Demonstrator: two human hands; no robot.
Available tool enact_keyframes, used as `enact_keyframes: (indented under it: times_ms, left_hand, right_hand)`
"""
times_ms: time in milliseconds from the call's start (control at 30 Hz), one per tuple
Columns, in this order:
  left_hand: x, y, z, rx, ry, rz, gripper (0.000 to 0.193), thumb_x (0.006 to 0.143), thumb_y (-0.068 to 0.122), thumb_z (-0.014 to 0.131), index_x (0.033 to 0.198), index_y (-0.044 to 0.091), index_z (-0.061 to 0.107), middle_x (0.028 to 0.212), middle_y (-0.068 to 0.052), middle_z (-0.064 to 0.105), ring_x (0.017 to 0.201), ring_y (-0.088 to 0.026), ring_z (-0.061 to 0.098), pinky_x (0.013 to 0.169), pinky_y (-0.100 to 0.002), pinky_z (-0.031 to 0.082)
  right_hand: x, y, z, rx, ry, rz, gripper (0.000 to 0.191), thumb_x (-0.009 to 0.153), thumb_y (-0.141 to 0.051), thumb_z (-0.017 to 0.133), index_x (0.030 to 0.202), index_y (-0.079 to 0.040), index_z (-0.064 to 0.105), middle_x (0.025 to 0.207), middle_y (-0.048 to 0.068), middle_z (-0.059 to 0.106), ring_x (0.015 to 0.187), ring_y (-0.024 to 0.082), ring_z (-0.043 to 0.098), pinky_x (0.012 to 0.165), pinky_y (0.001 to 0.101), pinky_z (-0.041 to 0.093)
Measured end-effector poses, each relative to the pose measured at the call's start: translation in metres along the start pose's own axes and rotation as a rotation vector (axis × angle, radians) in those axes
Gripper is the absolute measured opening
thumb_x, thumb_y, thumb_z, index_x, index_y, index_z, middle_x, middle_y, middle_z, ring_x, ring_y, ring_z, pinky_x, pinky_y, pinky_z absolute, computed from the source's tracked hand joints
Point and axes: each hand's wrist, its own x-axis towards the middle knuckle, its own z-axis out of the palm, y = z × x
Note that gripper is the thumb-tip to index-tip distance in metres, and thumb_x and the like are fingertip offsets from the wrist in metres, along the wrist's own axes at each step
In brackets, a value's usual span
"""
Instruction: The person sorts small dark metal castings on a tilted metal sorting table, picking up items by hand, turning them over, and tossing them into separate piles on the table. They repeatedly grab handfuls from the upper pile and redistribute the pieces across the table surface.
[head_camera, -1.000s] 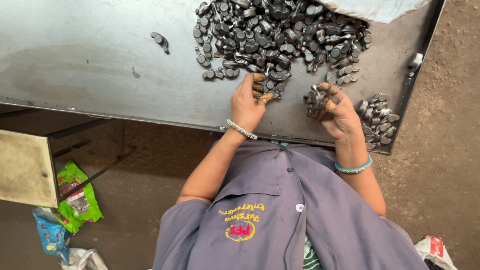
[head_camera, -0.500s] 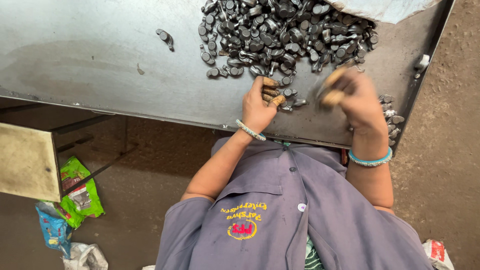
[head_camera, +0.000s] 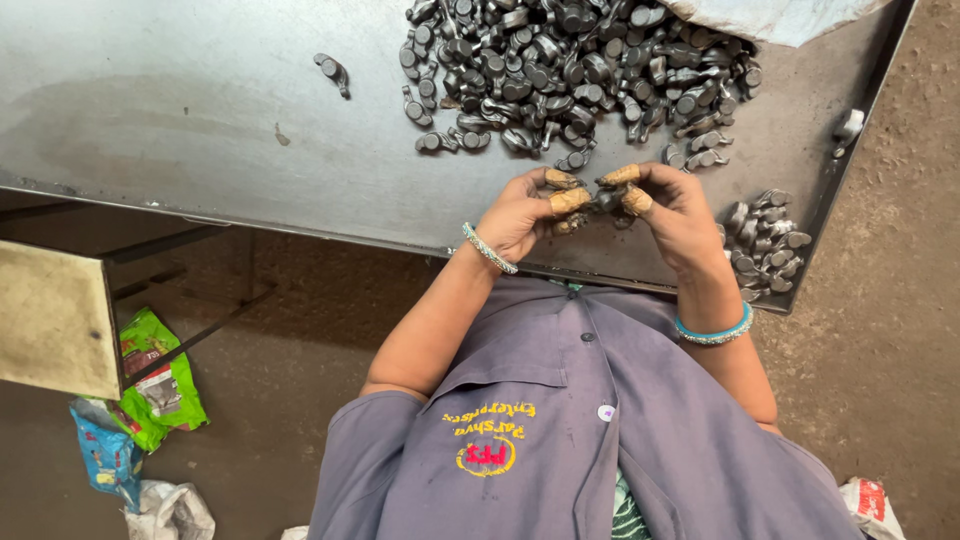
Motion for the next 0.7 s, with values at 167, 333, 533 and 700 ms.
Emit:
enact_keyframes:
  times_ms: [167, 333, 533, 700]
  left_hand:
    - [0.0, -0.001, 0.003, 0.042, -0.02, -0.048, 0.028, 0.097, 0.008, 0.068, 0.122, 0.003, 0.058, 0.105, -0.006, 0.072, 0.085, -0.016, 0.072, 0.067, -0.031, 0.061]
    - [0.003, -0.007, 0.002, 0.078, -0.026, 0.015, 0.026, 0.097, 0.008, 0.069, 0.119, 0.004, 0.058, 0.101, -0.005, 0.073, 0.084, -0.014, 0.072, 0.061, -0.03, 0.058]
    - [0.004, -0.013, 0.004, 0.61, 0.282, 0.339, 0.021, 0.094, 0.013, 0.073, 0.106, 0.001, 0.061, 0.084, -0.005, 0.071, 0.068, -0.01, 0.068, 0.053, -0.029, 0.055]
    - [-0.001, -0.008, 0.0, 0.917, 0.403, 0.518, 0.025, 0.088, 0.016, 0.081, 0.102, 0.002, 0.066, 0.087, -0.003, 0.073, 0.07, -0.012, 0.067, 0.062, -0.03, 0.055]
  right_hand:
    - [-0.001, 0.006, -0.002, 0.14, 0.062, 0.092, 0.027, 0.103, -0.017, 0.071, 0.118, 0.005, 0.068, 0.1, 0.006, 0.071, 0.08, 0.009, 0.063, 0.066, 0.0219, 0.049]
    - [-0.002, 0.002, -0.004, 0.088, 0.005, 0.146, 0.023, 0.094, -0.015, 0.076, 0.105, -0.001, 0.062, 0.09, 0.007, 0.071, 0.073, 0.012, 0.066, 0.059, 0.0227, 0.05]
    - [0.0, -0.034, -0.003, 0.092, 0.122, 0.038, 0.03, 0.085, -0.002, 0.078, 0.107, -0.006, 0.059, 0.084, 0.009, 0.069, 0.068, 0.016, 0.066, 0.056, 0.0257, 0.05]
    - [0.0, -0.045, 0.012, -0.024, 0.114, -0.212, 0.053, 0.075, -0.001, 0.089, 0.118, -0.01, 0.058, 0.108, 0.012, 0.073, 0.091, 0.018, 0.072, 0.076, 0.0268, 0.058]
